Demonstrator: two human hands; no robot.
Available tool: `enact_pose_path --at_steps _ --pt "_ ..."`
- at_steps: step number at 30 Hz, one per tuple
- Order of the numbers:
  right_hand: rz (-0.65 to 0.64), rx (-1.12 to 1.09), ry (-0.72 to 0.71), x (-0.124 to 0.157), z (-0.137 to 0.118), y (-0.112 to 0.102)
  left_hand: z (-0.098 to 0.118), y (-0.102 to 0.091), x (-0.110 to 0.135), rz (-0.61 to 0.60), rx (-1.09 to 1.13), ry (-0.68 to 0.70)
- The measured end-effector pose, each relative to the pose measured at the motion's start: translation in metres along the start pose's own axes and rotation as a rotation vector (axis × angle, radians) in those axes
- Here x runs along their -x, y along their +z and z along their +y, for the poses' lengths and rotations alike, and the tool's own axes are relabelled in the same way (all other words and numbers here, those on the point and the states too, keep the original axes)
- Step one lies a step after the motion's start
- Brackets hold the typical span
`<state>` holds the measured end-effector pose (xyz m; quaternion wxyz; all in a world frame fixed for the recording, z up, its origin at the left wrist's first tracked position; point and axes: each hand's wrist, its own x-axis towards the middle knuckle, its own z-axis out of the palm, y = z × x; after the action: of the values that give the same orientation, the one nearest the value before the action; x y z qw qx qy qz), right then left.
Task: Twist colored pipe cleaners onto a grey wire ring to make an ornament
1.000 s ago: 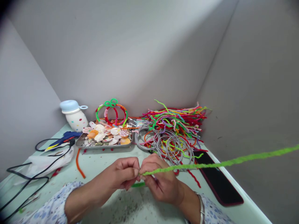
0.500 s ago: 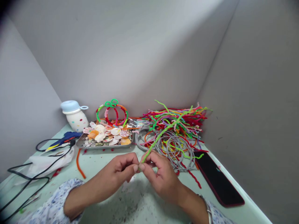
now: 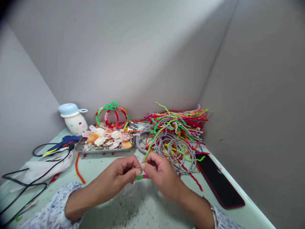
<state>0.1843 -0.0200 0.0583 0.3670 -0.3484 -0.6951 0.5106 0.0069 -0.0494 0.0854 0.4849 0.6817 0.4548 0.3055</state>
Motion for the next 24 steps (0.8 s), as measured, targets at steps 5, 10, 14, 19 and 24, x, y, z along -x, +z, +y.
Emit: enact_pose_path --at_steps 5,10,14,19,24 --pt "-0.044 -0.066 0.083 -0.003 -0.002 -0.003 -0.008 0.006 0.001 0.061 -0.084 0.020" --pt "-0.095 -0.165 0.149 -0.005 0.002 -0.007 -0.017 0.008 0.000 0.093 -0.188 0.102" --pt "-0.146 -0.318 0.213 -0.006 0.006 -0.008 -0.018 0.005 -0.001 0.072 -0.190 0.146" --pt "-0.176 -0.457 0.300 -0.008 0.006 -0.009 -0.015 0.001 -0.002 0.020 -0.146 0.163" --pt "-0.167 -0.482 0.307 -0.009 0.005 -0.011 -0.018 -0.001 -0.007 0.011 -0.002 0.158"
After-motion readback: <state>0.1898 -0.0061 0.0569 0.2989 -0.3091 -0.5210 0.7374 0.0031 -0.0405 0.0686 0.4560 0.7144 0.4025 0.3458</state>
